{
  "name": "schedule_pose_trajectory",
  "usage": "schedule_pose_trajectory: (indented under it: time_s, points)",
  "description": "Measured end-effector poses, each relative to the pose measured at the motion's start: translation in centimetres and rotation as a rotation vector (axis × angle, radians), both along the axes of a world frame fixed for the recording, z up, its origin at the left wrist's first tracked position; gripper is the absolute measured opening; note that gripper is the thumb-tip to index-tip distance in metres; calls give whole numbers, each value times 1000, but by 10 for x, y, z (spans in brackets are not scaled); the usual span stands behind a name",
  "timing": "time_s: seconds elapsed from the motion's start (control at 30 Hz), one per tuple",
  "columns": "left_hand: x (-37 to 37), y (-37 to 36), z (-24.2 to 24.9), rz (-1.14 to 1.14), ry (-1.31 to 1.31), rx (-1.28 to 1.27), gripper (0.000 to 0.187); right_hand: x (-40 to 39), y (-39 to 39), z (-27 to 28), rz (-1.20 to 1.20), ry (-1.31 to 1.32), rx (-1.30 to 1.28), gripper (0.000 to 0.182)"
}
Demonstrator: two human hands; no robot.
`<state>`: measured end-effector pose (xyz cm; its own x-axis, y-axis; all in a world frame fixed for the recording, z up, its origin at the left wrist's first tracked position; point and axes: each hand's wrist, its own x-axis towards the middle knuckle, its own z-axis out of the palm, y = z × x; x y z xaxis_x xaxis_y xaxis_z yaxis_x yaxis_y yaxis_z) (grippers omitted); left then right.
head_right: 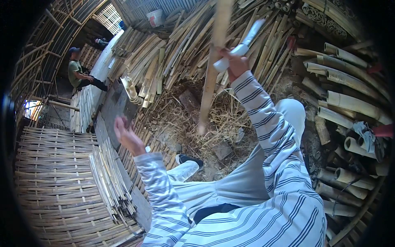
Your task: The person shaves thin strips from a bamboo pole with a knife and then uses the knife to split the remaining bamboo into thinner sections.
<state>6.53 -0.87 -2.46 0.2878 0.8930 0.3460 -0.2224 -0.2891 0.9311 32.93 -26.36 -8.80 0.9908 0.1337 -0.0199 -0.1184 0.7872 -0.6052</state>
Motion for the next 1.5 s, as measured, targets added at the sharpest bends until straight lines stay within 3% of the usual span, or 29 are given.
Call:
schedule_pose_trajectory:
  time_s: [0.1,0.23,0.33,0.4,0.53,0.57,0.7,0.77,0.87,1.03,1.13,1.17,1.27,1.37,1.5]
  points:
    - [47,-43,68,-329,-19,266,58,-31,19,21,68,-31,-240,33]
    - [98,-81,131,-538,-63,449,68,-53,40,29,195,-166,-206,39]
    - [122,-84,162,-524,-11,610,68,-74,47,40,305,-207,-216,41]
    - [131,-88,176,-501,111,608,81,-90,52,46,361,-232,-202,45]
    - [137,-71,176,-479,174,648,88,-120,68,42,433,-210,-238,52]
    - [133,-68,173,-576,206,650,74,-126,70,40,459,-206,-217,52]
    - [116,-62,158,-608,2,523,40,-134,71,35,564,-267,-147,50]
    - [103,-52,162,-498,-3,522,41,-127,73,27,544,-347,-133,47]
    - [74,-46,180,-382,-42,572,41,-115,56,34,592,-315,-337,53]
    - [40,-36,199,-347,-178,605,28,-110,38,30,662,-179,-447,41]
    - [46,-30,181,-243,-186,598,23,-115,43,1,431,-375,-791,41]
    - [49,-28,174,-228,-208,583,22,-124,46,-14,243,-460,-845,41]
    - [52,-24,149,-206,-237,566,22,-159,28,-9,524,-168,-962,44]
    - [47,-21,143,-124,-291,466,23,-173,19,-46,610,-286,-1034,48]
    - [46,-25,139,-20,-281,466,13,-206,15,-30,543,-334,-987,55]
